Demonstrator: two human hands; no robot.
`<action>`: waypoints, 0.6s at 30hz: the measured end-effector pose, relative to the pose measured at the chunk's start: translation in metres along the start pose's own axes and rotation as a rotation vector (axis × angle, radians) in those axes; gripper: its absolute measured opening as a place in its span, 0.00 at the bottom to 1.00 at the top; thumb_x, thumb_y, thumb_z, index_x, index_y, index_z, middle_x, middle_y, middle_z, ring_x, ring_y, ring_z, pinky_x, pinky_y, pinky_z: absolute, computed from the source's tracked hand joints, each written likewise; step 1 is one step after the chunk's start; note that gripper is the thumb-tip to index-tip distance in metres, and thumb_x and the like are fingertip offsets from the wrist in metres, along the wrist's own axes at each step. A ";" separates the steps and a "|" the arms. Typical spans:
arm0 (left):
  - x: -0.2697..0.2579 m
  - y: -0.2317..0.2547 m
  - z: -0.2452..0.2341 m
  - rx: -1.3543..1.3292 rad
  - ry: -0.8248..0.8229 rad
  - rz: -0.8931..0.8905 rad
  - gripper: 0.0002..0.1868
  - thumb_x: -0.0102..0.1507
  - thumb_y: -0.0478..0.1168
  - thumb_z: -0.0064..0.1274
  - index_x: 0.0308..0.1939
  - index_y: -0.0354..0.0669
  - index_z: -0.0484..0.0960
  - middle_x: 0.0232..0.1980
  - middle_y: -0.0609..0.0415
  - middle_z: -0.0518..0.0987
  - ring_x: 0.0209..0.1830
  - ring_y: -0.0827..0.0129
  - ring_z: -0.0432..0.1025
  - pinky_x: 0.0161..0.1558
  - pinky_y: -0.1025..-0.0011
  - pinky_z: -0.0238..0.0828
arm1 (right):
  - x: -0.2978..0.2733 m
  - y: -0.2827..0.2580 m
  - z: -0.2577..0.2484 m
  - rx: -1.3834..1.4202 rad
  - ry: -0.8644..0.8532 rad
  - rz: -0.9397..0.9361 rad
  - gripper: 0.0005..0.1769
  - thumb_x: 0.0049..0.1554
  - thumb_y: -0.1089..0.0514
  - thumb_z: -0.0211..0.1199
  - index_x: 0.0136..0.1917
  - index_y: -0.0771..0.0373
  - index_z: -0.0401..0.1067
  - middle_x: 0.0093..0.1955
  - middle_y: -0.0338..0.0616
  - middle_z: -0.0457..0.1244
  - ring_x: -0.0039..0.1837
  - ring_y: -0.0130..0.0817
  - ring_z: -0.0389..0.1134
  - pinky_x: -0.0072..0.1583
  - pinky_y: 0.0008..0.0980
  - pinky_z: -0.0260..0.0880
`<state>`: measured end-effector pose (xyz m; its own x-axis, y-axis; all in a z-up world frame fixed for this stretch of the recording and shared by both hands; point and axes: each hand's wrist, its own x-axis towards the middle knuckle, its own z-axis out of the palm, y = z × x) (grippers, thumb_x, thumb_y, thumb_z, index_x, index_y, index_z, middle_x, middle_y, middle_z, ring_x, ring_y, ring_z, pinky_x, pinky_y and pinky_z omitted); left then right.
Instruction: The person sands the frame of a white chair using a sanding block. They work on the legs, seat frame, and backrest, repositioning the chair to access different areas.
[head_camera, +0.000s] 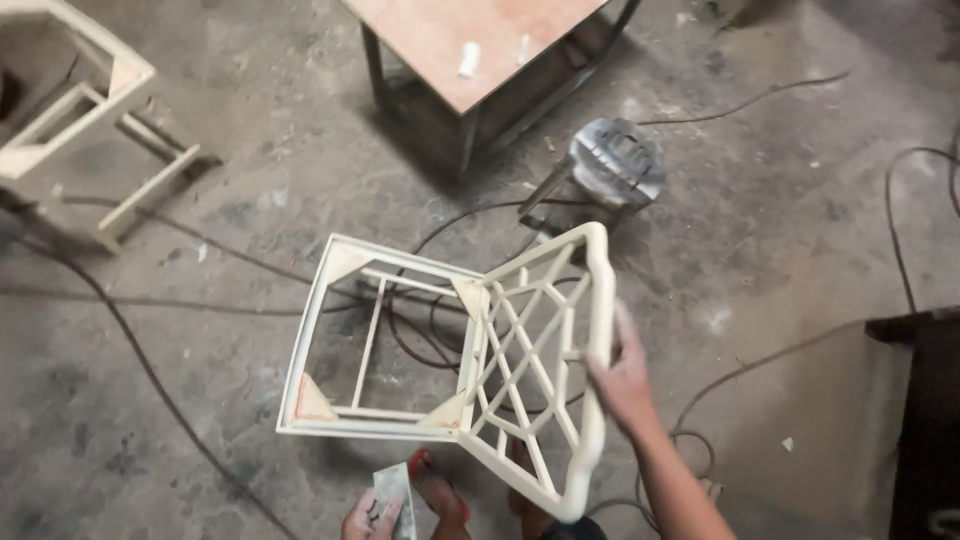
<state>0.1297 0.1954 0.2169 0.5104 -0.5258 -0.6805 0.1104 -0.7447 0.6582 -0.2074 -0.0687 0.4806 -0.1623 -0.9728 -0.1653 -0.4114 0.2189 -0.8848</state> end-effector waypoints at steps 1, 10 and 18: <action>-0.006 0.023 0.000 0.010 -0.010 0.009 0.23 0.54 0.40 0.68 0.53 0.37 0.90 0.41 0.41 0.89 0.39 0.65 0.79 0.43 0.72 0.74 | -0.015 0.012 -0.005 0.005 0.015 0.004 0.50 0.46 0.61 0.58 0.81 0.57 0.51 0.79 0.48 0.54 0.76 0.41 0.57 0.74 0.42 0.58; -0.156 0.221 0.078 0.010 -0.402 0.331 0.20 0.55 0.41 0.68 0.50 0.41 0.89 0.42 0.56 0.90 0.39 0.77 0.80 0.44 0.76 0.78 | -0.143 0.011 -0.055 -0.065 -0.164 0.058 0.21 0.53 0.53 0.69 0.60 0.57 0.79 0.61 0.39 0.74 0.62 0.29 0.74 0.64 0.32 0.74; -0.215 0.250 0.112 0.197 -0.637 0.860 0.14 0.60 0.46 0.61 0.48 0.49 0.84 0.47 0.56 0.82 0.43 0.69 0.79 0.48 0.73 0.72 | -0.188 0.097 -0.079 0.068 0.131 0.303 0.17 0.49 0.58 0.74 0.53 0.58 0.80 0.46 0.39 0.72 0.47 0.29 0.71 0.51 0.30 0.75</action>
<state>-0.0476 0.0761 0.4914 -0.1903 -0.9770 -0.0962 -0.2397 -0.0488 0.9696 -0.2880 0.1420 0.4604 -0.3843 -0.8450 -0.3719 -0.2665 0.4872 -0.8316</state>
